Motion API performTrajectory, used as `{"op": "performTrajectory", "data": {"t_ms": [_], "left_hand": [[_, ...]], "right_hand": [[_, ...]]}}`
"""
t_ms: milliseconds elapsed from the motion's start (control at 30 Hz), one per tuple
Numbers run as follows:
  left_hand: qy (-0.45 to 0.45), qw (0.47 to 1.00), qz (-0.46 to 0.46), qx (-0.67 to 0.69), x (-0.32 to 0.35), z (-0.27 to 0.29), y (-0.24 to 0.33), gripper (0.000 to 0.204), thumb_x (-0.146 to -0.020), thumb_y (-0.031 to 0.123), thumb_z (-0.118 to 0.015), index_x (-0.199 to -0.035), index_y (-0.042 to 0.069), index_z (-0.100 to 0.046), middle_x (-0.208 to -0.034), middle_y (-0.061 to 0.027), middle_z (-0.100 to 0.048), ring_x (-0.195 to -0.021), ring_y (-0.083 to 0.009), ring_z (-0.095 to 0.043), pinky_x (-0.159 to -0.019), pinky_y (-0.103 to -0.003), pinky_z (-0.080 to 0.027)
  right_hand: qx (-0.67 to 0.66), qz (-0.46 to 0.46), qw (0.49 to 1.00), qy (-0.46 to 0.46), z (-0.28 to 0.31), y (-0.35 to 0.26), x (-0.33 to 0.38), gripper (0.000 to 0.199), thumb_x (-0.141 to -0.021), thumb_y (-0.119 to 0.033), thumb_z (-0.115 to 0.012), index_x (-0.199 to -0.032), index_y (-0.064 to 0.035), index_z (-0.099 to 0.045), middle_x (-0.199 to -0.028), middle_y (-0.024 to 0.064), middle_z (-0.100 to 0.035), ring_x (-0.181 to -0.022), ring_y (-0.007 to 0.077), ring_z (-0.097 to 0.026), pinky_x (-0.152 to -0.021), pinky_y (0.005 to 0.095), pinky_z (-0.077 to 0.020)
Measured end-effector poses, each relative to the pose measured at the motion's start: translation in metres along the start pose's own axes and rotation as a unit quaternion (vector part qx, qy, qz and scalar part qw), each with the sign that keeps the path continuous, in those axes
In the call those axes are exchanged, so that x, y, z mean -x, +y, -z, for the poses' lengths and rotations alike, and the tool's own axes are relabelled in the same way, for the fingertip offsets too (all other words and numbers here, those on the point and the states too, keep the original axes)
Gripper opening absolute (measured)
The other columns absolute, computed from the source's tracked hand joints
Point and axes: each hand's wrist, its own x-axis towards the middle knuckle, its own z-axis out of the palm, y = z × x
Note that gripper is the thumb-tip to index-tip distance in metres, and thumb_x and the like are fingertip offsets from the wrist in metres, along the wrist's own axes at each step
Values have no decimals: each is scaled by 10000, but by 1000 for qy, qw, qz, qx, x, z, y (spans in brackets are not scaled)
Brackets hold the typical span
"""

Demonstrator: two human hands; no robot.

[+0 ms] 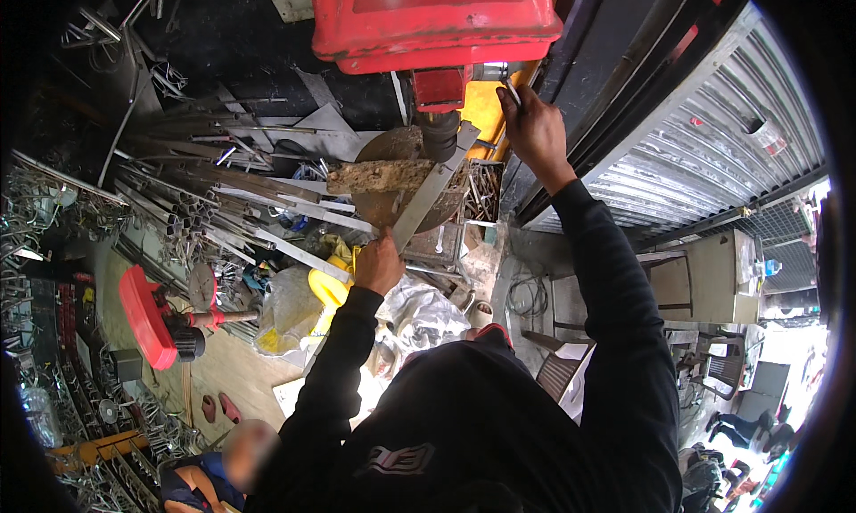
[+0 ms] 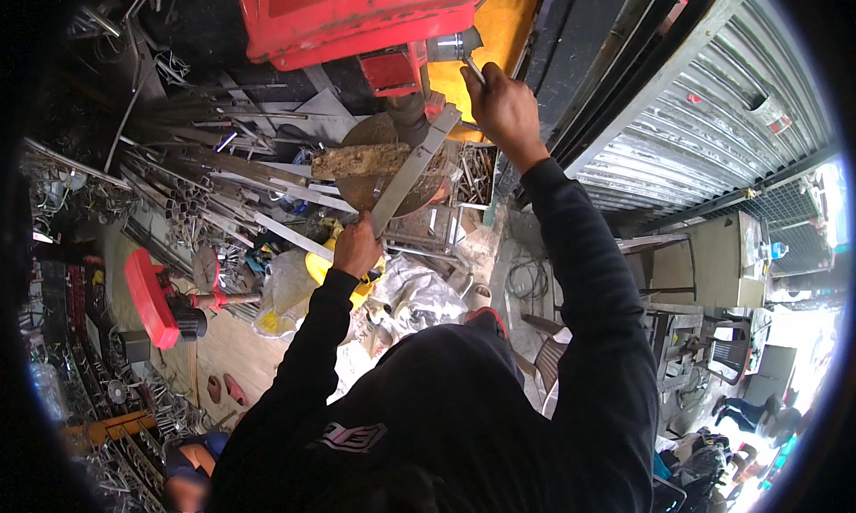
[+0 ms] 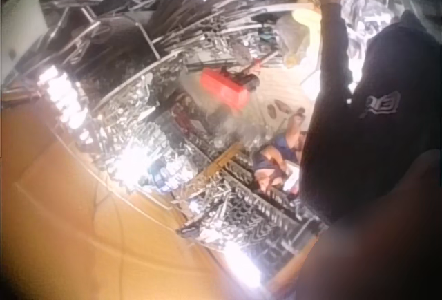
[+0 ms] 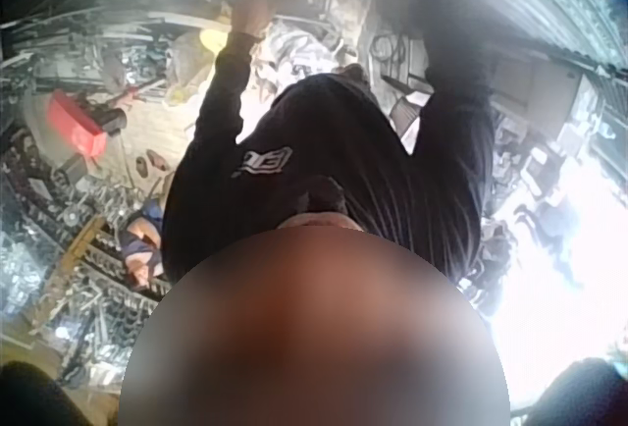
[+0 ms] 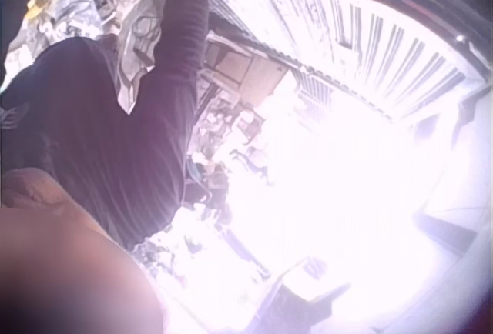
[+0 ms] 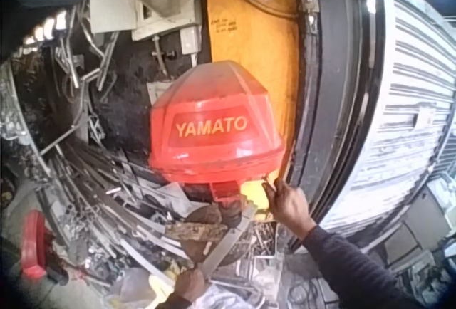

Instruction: The person positions a metal bar under a drill press and operates the machine to drill holes. They repeatedly adjust the bar and the drill press handle, then remove the bar to inspect the drilled holes.

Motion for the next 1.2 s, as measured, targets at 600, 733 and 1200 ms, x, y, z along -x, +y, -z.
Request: {"op": "performTrajectory", "data": {"t_ms": [600,733,1200], "left_hand": [[8,999,-30,33,-7,-11,-11,533,-823,86,-670,-1298,-57,-473,-945,-356,-687,-873,-524,-690,-780,-582,-574],[22,998,-49,25,-8,-16,-15,494,-817,74,-653,-1262,-60,-486,-926,-339,-695,-880,-513,-698,-777,-582,-578],[24,998,-46,28,-9,-13,-14,453,-820,79,-638,-1228,-50,-490,-913,-345,-697,-850,-519,-704,-759,-578,-589]], "right_hand": [[18,40,998,48,2,0,6,354,-997,-349,-664,-816,-73,-534,-680,183,-637,-626,445,-651,-543,543,-506],[31,39,998,48,1,0,6,344,-995,-339,-665,-822,-74,-532,-686,179,-643,-626,443,-652,-544,542,-510],[34,40,997,55,-1,-1,6,349,-996,-342,-660,-822,-70,-526,-690,183,-642,-629,440,-651,-546,540,-507]]}}
